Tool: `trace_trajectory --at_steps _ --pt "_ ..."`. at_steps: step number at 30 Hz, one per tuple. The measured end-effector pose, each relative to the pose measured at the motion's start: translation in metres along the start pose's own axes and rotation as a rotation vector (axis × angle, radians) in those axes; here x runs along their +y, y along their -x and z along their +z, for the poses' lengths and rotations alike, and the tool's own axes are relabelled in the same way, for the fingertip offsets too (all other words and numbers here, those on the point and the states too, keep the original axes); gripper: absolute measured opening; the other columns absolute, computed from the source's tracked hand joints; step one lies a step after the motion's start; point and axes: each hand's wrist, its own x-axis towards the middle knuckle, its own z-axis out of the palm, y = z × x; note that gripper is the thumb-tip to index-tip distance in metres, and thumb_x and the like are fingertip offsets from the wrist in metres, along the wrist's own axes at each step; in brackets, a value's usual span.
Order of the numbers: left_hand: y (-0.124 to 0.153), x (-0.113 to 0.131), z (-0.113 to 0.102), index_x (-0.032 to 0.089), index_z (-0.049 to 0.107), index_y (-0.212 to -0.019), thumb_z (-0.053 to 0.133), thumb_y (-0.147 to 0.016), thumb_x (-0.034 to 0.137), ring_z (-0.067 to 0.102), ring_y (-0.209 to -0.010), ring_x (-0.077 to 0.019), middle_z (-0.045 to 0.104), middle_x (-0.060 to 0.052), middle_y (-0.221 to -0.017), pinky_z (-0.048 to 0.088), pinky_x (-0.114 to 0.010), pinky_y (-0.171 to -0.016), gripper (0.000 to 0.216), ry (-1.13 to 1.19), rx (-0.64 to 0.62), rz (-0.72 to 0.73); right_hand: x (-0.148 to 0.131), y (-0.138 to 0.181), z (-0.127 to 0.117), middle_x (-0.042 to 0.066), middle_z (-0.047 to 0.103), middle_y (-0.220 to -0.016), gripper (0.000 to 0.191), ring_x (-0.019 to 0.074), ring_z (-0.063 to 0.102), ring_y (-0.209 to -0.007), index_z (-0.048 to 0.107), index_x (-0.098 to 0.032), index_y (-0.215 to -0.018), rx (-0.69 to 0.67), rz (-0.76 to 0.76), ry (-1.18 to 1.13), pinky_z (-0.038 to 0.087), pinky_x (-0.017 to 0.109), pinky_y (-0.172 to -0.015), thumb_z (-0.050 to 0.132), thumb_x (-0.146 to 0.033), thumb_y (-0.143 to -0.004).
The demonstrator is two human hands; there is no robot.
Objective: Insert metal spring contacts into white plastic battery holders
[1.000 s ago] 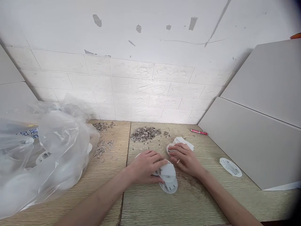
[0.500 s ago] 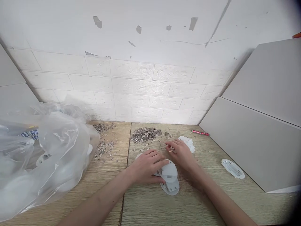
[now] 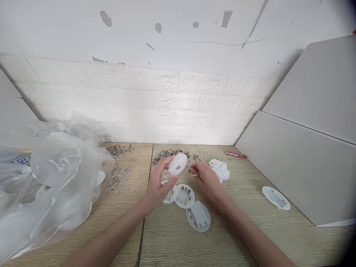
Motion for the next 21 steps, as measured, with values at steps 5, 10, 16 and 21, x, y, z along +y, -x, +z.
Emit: trace_trajectory --at_steps 5,10,16,21 --pt "0.002 -0.001 0.004 0.022 0.046 -0.132 0.048 -0.091 0.042 0.055 -0.109 -0.0227 0.056 -0.011 -0.126 0.044 -0.039 -0.095 0.046 0.163 0.081 -0.230 -0.036 0.031 -0.007 0.005 0.061 -0.086 0.016 0.0174 0.054 -0.082 0.051 -0.021 -0.088 -0.078 -0.164 -0.213 0.044 0.029 -0.070 0.037 -0.019 -0.096" --pt "0.004 0.005 0.008 0.023 0.049 -0.127 0.048 -0.089 0.049 0.056 -0.105 -0.0205 0.057 -0.009 -0.126 0.047 -0.036 -0.089 0.046 0.240 0.037 -0.387 -0.048 0.059 0.002 0.004 0.059 -0.085 0.012 0.0176 0.051 -0.078 0.049 -0.020 -0.087 -0.130 -0.447 -0.102 0.042 0.030 -0.067 0.041 -0.012 -0.092" --pt "0.005 0.001 0.015 0.021 0.055 -0.121 0.048 -0.089 0.051 0.058 -0.099 -0.0187 0.059 -0.010 -0.122 0.048 -0.034 -0.088 0.044 0.386 0.070 -0.455 -0.015 0.054 -0.008 0.005 0.060 -0.085 0.013 0.0175 0.051 -0.076 0.049 -0.020 -0.086 -0.084 -0.435 0.073 0.040 0.029 -0.066 0.041 -0.015 -0.094" --pt "0.009 -0.003 0.021 0.020 0.058 -0.119 0.048 -0.090 0.049 0.059 -0.099 -0.0196 0.060 -0.011 -0.122 0.049 -0.035 -0.086 0.042 0.563 0.067 -0.453 -0.015 0.045 -0.016 0.007 0.063 -0.090 0.014 0.0180 0.054 -0.080 0.051 -0.020 -0.087 -0.004 -0.352 0.080 0.040 0.030 -0.068 0.040 -0.015 -0.095"
